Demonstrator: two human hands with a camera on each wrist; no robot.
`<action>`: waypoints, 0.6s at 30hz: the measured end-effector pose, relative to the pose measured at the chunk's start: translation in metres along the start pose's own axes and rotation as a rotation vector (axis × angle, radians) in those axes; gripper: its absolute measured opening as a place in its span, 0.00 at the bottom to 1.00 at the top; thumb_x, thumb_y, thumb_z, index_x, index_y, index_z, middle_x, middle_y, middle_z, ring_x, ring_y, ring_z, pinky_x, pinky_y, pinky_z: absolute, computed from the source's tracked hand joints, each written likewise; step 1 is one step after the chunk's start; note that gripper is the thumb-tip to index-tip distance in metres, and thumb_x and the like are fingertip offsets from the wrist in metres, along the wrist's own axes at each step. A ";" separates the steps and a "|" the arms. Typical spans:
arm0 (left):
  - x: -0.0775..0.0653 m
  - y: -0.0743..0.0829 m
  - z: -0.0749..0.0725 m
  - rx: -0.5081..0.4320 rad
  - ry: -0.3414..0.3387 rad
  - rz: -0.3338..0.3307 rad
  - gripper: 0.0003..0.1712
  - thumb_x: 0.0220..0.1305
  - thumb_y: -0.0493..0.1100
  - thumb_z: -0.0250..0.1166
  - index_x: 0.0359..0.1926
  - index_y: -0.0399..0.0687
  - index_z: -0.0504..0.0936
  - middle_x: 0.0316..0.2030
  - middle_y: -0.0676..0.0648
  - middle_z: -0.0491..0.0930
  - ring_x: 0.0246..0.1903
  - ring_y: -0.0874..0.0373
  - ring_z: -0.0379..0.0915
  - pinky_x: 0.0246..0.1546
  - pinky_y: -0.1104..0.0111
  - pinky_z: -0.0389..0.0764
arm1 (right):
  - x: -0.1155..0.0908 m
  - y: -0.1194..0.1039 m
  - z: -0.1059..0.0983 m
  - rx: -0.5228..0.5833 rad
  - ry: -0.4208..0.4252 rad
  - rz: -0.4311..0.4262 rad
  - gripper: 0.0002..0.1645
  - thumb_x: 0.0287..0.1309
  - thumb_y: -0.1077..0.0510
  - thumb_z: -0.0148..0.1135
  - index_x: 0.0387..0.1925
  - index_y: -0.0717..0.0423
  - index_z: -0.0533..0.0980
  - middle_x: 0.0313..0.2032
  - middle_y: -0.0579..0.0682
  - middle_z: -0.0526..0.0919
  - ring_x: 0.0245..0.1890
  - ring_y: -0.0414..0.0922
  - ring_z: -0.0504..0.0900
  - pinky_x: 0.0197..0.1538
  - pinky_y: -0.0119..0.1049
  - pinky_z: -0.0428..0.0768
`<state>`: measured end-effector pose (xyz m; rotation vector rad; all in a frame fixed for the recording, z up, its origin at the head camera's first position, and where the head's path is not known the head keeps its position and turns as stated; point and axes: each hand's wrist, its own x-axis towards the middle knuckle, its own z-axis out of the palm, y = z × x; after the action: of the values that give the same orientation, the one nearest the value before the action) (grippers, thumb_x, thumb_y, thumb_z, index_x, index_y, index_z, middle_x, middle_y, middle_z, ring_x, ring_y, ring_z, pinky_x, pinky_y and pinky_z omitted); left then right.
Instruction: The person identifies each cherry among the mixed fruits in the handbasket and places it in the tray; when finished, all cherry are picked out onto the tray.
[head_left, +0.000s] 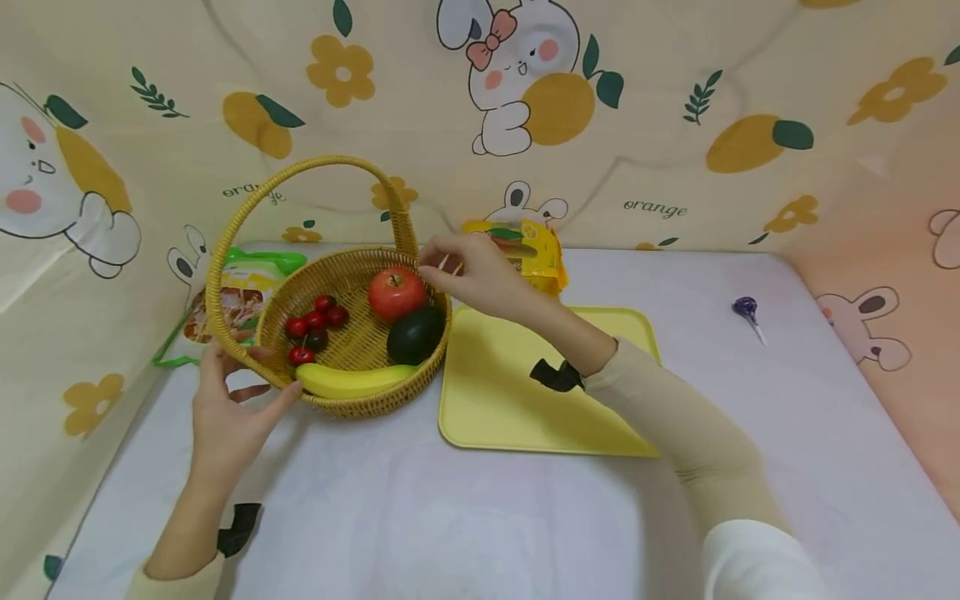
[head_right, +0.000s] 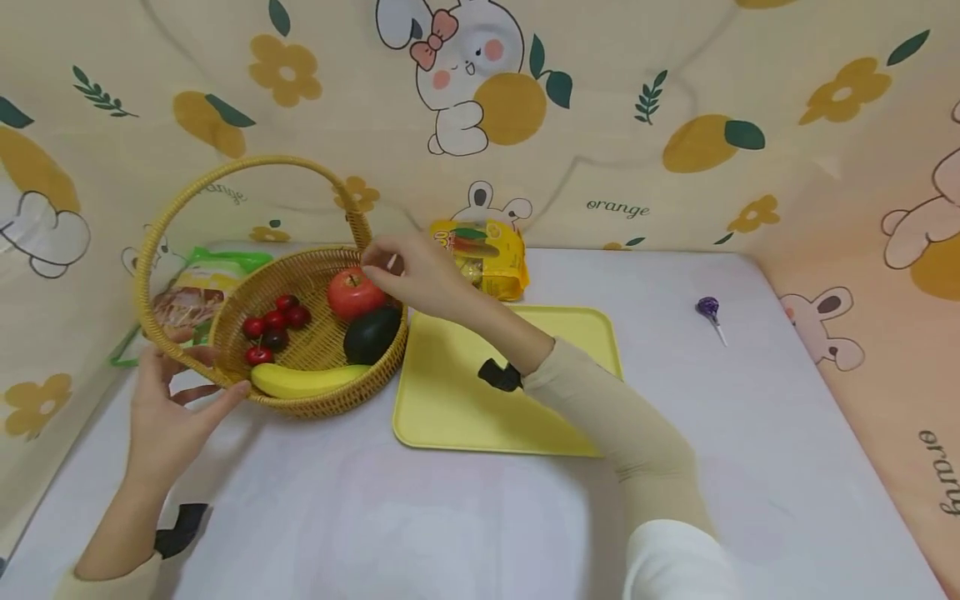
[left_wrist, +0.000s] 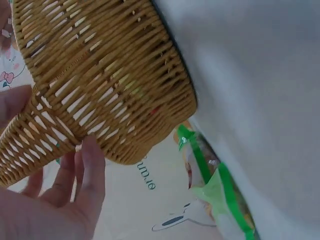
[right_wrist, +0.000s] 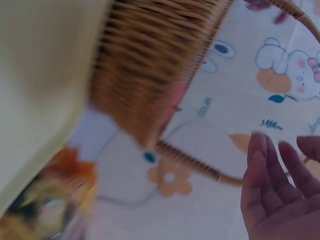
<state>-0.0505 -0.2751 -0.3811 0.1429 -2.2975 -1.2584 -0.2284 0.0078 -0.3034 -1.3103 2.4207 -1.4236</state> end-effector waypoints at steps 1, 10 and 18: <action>-0.001 -0.001 0.000 0.005 0.001 -0.026 0.44 0.47 0.26 0.77 0.65 0.40 0.66 0.46 0.50 0.74 0.47 0.63 0.70 0.37 0.87 0.79 | 0.008 -0.003 0.003 0.006 -0.027 -0.004 0.07 0.66 0.63 0.62 0.41 0.63 0.82 0.35 0.52 0.84 0.33 0.44 0.79 0.37 0.34 0.83; -0.006 -0.011 0.004 -0.036 -0.007 -0.076 0.33 0.51 0.27 0.75 0.58 0.35 0.73 0.47 0.46 0.76 0.43 0.64 0.72 0.33 0.85 0.82 | 0.073 -0.014 0.042 0.102 -0.242 -0.043 0.08 0.69 0.62 0.60 0.44 0.63 0.81 0.38 0.53 0.84 0.36 0.42 0.80 0.42 0.32 0.84; -0.006 -0.023 0.003 -0.215 -0.039 -0.008 0.29 0.50 0.20 0.71 0.54 0.29 0.73 0.46 0.41 0.75 0.45 0.57 0.73 0.40 0.78 0.85 | 0.121 -0.018 0.080 0.180 -0.504 0.051 0.15 0.66 0.63 0.63 0.52 0.65 0.79 0.40 0.56 0.86 0.32 0.45 0.83 0.38 0.34 0.85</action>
<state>-0.0502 -0.2835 -0.4031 0.0524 -2.1774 -1.5134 -0.2611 -0.1349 -0.2938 -1.3528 1.9389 -1.0984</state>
